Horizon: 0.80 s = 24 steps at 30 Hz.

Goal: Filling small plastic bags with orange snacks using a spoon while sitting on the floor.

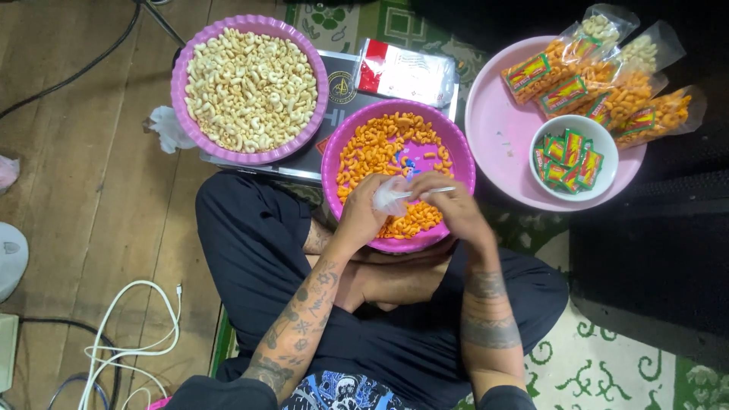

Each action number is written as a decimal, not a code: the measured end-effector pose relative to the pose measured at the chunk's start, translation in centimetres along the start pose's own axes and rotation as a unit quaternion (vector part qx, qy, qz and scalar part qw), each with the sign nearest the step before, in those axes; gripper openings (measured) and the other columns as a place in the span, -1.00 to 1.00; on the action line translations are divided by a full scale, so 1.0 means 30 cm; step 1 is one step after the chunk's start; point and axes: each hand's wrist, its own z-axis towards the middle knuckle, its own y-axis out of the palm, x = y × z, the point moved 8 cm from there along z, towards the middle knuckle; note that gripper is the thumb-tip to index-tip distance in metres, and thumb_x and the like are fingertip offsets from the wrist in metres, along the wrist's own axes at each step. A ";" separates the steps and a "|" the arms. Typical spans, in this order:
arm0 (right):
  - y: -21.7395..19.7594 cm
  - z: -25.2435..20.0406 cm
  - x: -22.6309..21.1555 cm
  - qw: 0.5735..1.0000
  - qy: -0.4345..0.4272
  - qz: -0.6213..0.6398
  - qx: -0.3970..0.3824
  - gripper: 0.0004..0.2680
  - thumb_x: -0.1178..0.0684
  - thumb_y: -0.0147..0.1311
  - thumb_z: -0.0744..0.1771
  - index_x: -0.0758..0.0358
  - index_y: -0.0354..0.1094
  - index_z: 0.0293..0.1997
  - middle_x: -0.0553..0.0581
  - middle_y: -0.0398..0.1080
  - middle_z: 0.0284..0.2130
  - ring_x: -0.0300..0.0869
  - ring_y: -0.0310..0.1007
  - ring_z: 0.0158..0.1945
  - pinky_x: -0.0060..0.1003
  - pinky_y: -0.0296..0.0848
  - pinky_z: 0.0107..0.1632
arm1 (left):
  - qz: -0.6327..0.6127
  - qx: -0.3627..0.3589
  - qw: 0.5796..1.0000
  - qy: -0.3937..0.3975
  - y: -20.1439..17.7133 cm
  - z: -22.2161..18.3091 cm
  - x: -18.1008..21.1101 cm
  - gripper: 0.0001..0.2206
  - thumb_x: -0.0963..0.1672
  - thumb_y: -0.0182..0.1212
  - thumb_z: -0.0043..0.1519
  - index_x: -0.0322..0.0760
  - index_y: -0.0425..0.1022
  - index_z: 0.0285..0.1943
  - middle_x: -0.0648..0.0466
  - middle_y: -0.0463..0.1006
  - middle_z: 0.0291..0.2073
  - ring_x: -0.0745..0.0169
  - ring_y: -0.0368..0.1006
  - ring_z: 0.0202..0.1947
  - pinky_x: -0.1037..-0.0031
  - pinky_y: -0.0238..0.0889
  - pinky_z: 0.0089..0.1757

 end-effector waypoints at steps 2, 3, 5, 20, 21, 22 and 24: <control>0.031 0.010 -0.017 1.000 -0.012 -0.006 0.000 -0.85 0.18 -0.01 0.30 0.42 0.51 -0.27 0.41 0.48 -0.24 0.18 0.49 -0.02 0.04 0.35 0.11 | 0.004 -0.001 1.000 0.001 -0.005 -0.006 -0.018 -0.68 -0.29 0.25 0.09 -0.25 0.53 0.04 -0.12 0.55 -0.18 -0.29 0.51 -0.03 0.11 0.38 -0.01; 0.045 0.018 -0.028 1.000 -0.026 -0.011 0.001 -0.86 0.21 0.00 0.30 0.43 0.51 -0.27 0.39 0.49 -0.26 0.18 0.51 -0.05 0.02 0.38 0.08 | 0.008 -0.001 1.000 0.002 -0.008 -0.004 -0.027 -0.66 -0.31 0.24 0.07 -0.24 0.53 0.04 -0.11 0.55 -0.18 -0.28 0.52 -0.04 0.13 0.39 -0.02; -0.014 0.022 -0.026 0.998 -0.035 0.007 0.048 -0.85 0.17 0.00 0.30 0.43 0.51 -0.26 0.39 0.49 -0.25 0.14 0.51 -0.05 -0.02 0.38 0.09 | -0.023 0.013 1.000 0.009 -0.042 -0.007 0.034 -0.68 -0.30 0.25 0.09 -0.29 0.52 0.04 -0.20 0.54 -0.18 -0.38 0.51 -0.05 0.07 0.40 -0.03; -0.139 -0.041 0.130 0.957 0.158 -0.043 0.238 -0.84 0.16 0.00 0.40 0.39 0.48 -0.01 0.40 0.53 -0.25 0.02 0.61 -0.36 -0.17 0.66 -0.33 | -0.024 0.162 0.985 -0.059 -0.171 -0.004 -0.078 -0.67 -0.16 0.47 0.07 -0.13 0.55 0.02 -0.14 0.64 -0.23 -0.19 0.59 -0.08 0.15 0.45 -0.05; -0.139 -0.039 0.146 0.958 0.164 -0.022 0.235 -0.83 0.16 -0.01 0.40 0.44 0.46 -0.01 0.42 0.52 -0.23 0.02 0.61 -0.34 -0.16 0.68 -0.31 | -0.018 0.165 0.983 -0.072 -0.173 -0.004 -0.084 -0.66 -0.14 0.49 0.07 -0.11 0.55 0.01 -0.12 0.65 -0.23 -0.18 0.59 -0.08 0.15 0.46 -0.05; -0.147 -0.039 0.162 0.958 0.163 -0.023 0.234 -0.83 0.16 -0.01 0.40 0.44 0.46 -0.01 0.42 0.52 -0.23 0.02 0.61 -0.34 -0.16 0.68 -0.31 | -0.019 0.167 0.983 -0.072 -0.177 -0.007 -0.072 -0.66 -0.14 0.49 0.07 -0.11 0.55 0.01 -0.12 0.65 -0.23 -0.18 0.59 -0.08 0.15 0.46 -0.05; -0.161 -0.048 0.207 0.955 0.169 0.034 0.240 -0.82 0.13 -0.06 0.42 0.46 0.40 0.03 0.35 0.50 -0.20 -0.05 0.61 -0.31 -0.24 0.68 -0.26 | -0.013 0.155 0.982 -0.109 -0.175 -0.017 -0.069 -0.66 -0.12 0.48 0.08 -0.13 0.53 0.01 -0.13 0.64 -0.24 -0.23 0.59 -0.09 0.09 0.44 -0.02</control>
